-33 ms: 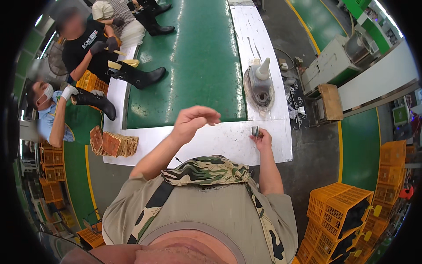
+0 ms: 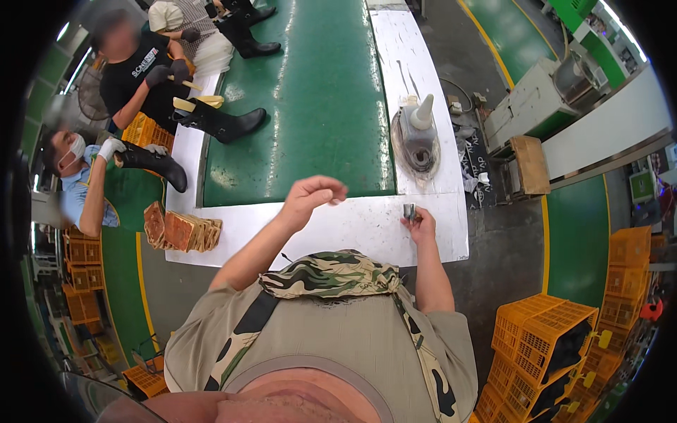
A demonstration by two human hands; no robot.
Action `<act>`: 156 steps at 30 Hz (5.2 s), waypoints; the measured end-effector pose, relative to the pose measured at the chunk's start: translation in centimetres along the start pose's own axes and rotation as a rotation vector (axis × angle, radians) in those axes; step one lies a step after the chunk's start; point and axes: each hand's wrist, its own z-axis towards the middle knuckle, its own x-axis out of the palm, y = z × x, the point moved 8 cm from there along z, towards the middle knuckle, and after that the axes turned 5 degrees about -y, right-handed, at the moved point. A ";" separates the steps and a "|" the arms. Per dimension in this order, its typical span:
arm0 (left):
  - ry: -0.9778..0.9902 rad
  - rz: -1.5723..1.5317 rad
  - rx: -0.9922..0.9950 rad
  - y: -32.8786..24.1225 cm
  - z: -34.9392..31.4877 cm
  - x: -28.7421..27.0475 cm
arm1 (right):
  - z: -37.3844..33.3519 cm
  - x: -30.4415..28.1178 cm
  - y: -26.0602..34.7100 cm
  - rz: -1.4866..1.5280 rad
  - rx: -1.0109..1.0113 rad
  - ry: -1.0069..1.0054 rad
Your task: The person applies adhesive to the soles of boots using an applicator sponge, placing each boot onto an upper rack, and sets the sponge down.
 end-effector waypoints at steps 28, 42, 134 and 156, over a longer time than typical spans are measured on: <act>-0.289 0.125 -0.907 28.4 -13.8 -16.3 | -0.1 0.5 0.1 -0.056 0.041 0.019; -0.285 0.028 -0.854 28.9 -14.3 -15.9 | -0.3 -0.1 -0.1 -0.079 0.046 0.015; -0.096 1.172 0.573 -6.6 2.0 8.2 | -17.1 29.6 14.3 -0.446 -0.463 0.820; -0.097 -0.628 0.095 0.7 0.3 4.3 | -23.5 30.5 13.2 -0.524 -0.544 0.886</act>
